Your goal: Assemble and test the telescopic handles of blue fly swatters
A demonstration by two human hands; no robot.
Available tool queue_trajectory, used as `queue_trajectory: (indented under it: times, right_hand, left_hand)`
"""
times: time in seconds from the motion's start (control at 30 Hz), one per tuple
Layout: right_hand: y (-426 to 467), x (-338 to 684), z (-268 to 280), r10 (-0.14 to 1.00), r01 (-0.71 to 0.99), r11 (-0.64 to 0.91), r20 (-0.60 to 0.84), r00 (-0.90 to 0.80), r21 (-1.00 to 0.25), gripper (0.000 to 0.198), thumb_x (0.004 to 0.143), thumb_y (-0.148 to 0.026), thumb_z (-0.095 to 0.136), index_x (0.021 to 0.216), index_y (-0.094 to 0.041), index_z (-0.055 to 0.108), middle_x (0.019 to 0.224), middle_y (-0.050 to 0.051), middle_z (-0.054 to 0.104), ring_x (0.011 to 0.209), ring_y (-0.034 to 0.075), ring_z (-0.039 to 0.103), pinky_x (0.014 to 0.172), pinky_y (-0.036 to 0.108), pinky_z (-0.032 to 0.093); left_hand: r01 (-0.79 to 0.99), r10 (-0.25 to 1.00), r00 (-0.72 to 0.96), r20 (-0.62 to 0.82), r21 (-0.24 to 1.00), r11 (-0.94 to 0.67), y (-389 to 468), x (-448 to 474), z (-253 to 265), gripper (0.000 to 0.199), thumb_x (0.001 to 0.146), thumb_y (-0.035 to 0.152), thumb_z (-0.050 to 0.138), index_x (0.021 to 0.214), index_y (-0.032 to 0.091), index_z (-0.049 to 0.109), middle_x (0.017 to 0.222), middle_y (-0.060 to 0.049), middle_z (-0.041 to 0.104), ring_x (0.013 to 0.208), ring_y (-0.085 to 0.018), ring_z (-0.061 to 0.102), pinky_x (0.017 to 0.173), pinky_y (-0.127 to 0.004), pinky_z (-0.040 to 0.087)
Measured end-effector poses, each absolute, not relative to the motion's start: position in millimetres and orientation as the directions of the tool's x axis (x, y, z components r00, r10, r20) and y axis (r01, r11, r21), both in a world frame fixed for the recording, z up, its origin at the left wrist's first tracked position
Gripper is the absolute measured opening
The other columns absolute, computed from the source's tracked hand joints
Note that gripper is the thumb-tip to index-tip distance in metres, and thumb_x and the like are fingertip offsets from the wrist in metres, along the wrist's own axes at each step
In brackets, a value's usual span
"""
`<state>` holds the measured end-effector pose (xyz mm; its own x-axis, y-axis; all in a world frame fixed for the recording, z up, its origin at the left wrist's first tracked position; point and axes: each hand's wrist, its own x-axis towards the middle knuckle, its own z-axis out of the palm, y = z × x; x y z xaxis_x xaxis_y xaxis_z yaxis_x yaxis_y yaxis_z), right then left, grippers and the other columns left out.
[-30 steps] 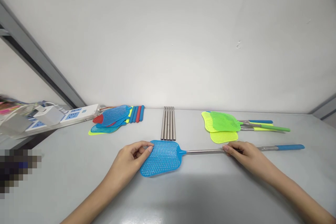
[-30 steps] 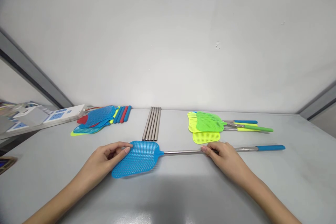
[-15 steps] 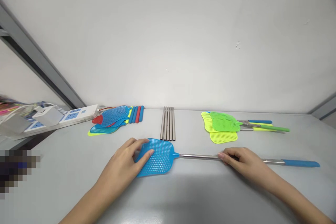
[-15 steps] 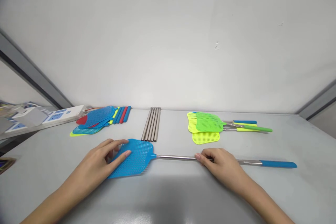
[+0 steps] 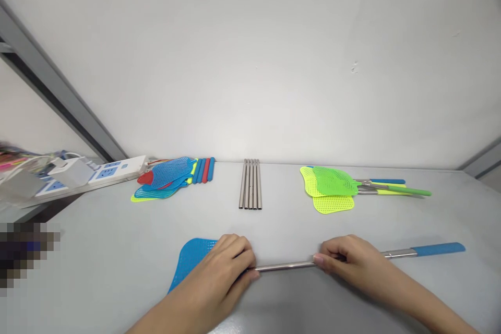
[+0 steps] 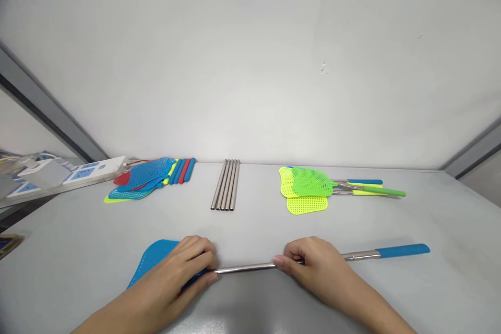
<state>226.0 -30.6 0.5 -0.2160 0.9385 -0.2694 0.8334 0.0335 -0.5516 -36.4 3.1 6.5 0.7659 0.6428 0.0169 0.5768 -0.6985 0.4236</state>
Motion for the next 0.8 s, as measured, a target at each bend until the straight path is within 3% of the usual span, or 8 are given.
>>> queue_trajectory:
  times: [0.3,0.47,0.63,0.8]
  right_hand:
    - [-36,222,-4,0.906,0.774,-0.037,-0.348,-0.240,-0.632,0.042,0.084,-0.044,0.039,0.057,-0.017,0.056,0.052,-0.002,0.046,0.051,0.010,0.041,0.049,0.020,0.027]
    - [-40,223,-5,0.870,0.741,-0.114,-0.427,-0.247,-0.662,0.046,0.083,-0.048,0.039,0.057,-0.015,0.058,0.048,-0.003,0.037,0.047,0.008,0.034,0.045,0.020,0.023]
    - [-45,223,0,0.750,0.623,-0.188,-0.520,-0.408,-0.760,0.051,0.083,-0.053,0.038,0.058,-0.013,0.058,0.044,-0.006,0.027,0.042,0.006,0.023,0.040,0.020,0.017]
    - [-45,220,0,0.723,0.571,-0.242,-0.538,-0.434,-0.785,0.053,0.082,-0.055,0.038,0.057,-0.012,0.058,0.045,-0.005,0.033,0.042,0.006,0.026,0.041,0.019,0.018]
  left_hand:
    - [0.512,0.520,0.852,-0.054,0.287,-0.810,-5,-35,7,0.021,0.087,0.014,0.032,0.069,0.017,0.041,0.067,0.000,0.052,0.061,-0.013,0.044,0.066,-0.027,0.035]
    - [0.458,0.479,0.873,0.088,0.191,-0.868,-9,-35,1,0.019,0.085,0.012,0.034,0.069,0.018,0.043,0.064,0.000,0.052,0.056,-0.013,0.044,0.062,-0.027,0.032]
    - [0.385,0.379,0.873,0.307,0.043,-0.922,-12,-29,-11,0.023,0.086,0.014,0.036,0.064,0.018,0.043,0.056,0.002,0.050,0.050,-0.012,0.041,0.057,-0.027,0.031]
    - [0.405,0.403,0.862,0.309,0.062,-0.912,-14,-24,-10,0.024,0.085,0.013,0.035,0.064,0.019,0.043,0.056,0.002,0.050,0.049,-0.012,0.041,0.057,-0.028,0.032]
